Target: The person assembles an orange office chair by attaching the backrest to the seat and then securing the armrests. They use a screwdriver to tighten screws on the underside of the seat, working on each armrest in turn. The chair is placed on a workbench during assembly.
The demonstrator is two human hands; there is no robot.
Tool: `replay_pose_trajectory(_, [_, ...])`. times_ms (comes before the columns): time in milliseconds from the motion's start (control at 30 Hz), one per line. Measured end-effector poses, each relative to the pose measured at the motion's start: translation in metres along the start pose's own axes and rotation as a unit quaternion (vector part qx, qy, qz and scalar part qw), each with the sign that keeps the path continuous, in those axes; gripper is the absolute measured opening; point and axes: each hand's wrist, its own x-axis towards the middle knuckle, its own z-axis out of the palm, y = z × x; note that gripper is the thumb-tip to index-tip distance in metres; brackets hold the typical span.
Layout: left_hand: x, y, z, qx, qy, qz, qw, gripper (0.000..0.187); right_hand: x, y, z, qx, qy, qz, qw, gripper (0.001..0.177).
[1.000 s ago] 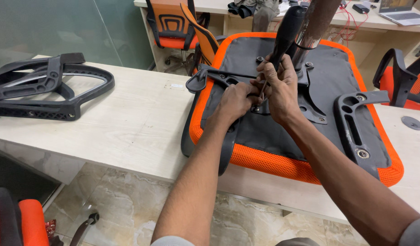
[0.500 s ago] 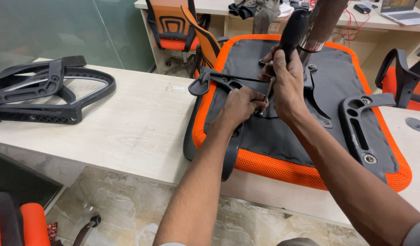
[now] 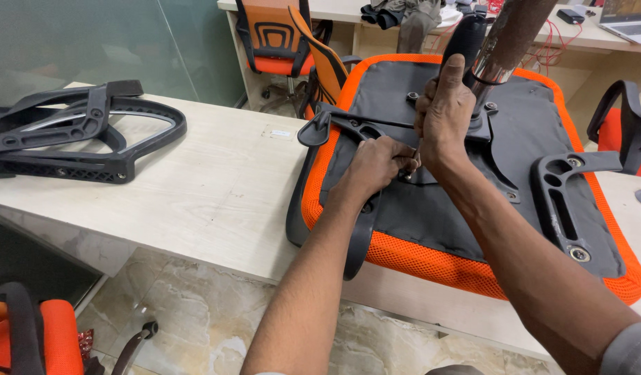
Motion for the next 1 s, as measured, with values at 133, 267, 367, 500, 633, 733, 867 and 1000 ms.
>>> replay_pose_trajectory(133, [-0.007,0.007,-0.005,-0.029,0.007,0.009,0.999,0.019,0.019,0.0,-0.013,0.049,-0.162,0.1,0.981,0.074])
replay_pose_trajectory(267, [-0.008,0.014,-0.008,-0.088,-0.015,-0.025,0.996,0.015,0.021,-0.008,-0.011,0.125,-0.292,0.122,0.94,0.078])
replay_pose_trajectory(367, [-0.007,0.014,-0.009,-0.033,-0.004,-0.011,0.999,0.015,0.002,-0.021,-0.01,0.071,-0.196,0.119,0.971,0.067])
replay_pose_trajectory(500, [-0.004,0.011,-0.006,-0.068,-0.006,-0.017,0.998,0.013,-0.01,-0.036,0.003,-0.055,-0.102,-0.03,0.993,0.033])
replay_pose_trajectory(633, [-0.007,0.009,-0.006,-0.088,-0.01,-0.019,0.996,0.014,-0.019,-0.041,0.017,-0.013,-0.026,-0.031,0.999,0.037])
replay_pose_trajectory(733, [-0.008,0.01,-0.007,-0.084,-0.009,-0.021,0.996,0.015,-0.017,-0.044,0.021,-0.015,0.016,-0.007,1.0,0.042])
replay_pose_trajectory(867, [-0.008,0.01,-0.008,-0.063,-0.024,-0.04,0.997,0.014,-0.005,-0.043,0.021,-0.041,-0.088,0.061,0.993,0.042])
replay_pose_trajectory(1000, [-0.01,0.01,-0.008,-0.065,-0.011,-0.025,0.998,0.014,0.01,-0.045,0.014,0.031,-0.275,0.155,0.948,0.045])
